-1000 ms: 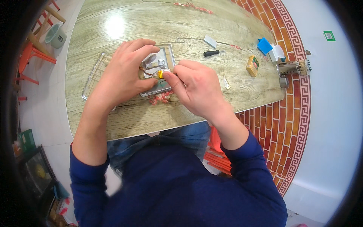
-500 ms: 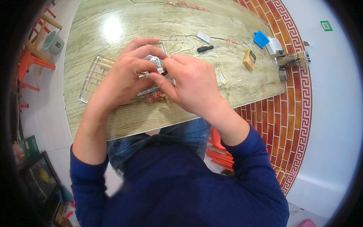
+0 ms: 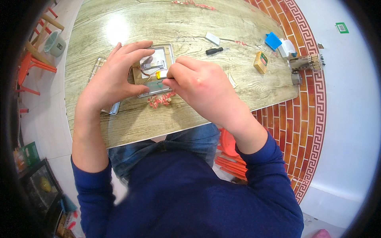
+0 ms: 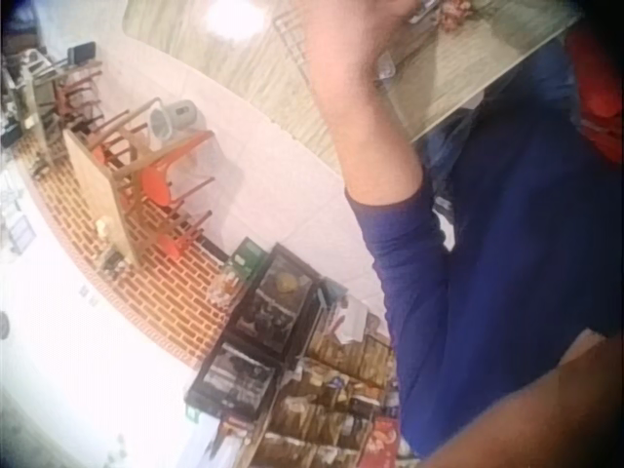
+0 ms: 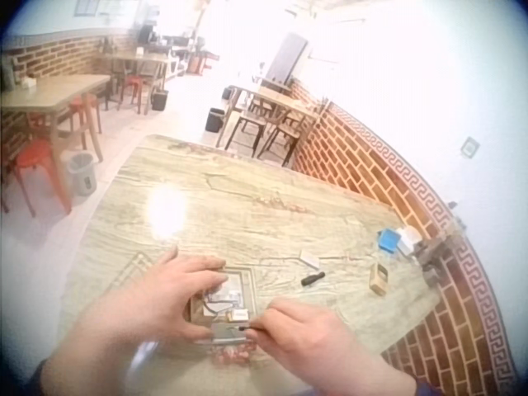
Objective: The person opens a small electronic device and uses a screwdriver to tighten screws on a circuit board inside. They adjust wires and components within the housing, then close the device.
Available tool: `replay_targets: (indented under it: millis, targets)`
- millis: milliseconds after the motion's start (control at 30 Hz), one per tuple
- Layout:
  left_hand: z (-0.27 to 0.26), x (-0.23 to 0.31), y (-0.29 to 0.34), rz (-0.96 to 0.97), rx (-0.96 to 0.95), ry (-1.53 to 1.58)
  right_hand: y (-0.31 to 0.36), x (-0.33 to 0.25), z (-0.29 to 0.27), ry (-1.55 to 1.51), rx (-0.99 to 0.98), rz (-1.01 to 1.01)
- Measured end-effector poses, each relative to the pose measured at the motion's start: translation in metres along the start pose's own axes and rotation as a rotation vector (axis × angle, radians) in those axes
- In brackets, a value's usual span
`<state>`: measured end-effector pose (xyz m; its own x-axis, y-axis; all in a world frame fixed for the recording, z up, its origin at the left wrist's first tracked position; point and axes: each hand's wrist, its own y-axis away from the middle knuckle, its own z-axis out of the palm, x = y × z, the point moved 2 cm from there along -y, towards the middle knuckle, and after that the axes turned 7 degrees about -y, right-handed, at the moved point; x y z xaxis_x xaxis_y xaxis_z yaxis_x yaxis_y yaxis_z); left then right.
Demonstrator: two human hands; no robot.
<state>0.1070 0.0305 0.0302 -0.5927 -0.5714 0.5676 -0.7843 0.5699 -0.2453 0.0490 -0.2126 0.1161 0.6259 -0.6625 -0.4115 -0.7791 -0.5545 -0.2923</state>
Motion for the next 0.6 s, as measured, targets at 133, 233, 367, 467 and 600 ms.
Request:
replay_targets:
  millis: [133,233,367,467,600]
  targets:
    - [0.003,-0.002,-0.001,0.022,0.028,-0.031,-0.006,0.002,0.01,0.177,0.028,-0.029]
    - [0.004,-0.002,-0.001,0.03,0.041,-0.031,-0.01,0.007,0.014,0.263,0.036,-0.013]
    - [0.005,-0.003,0.0,0.02,0.038,-0.013,-0.01,0.005,0.015,0.313,-0.018,0.002]
    - [0.006,-0.004,0.0,0.025,0.045,-0.002,-0.007,0.001,0.015,0.284,-0.118,0.023]
    - [0.006,-0.002,0.001,0.025,0.058,-0.006,-0.008,0.006,0.015,0.254,-0.133,-0.033]
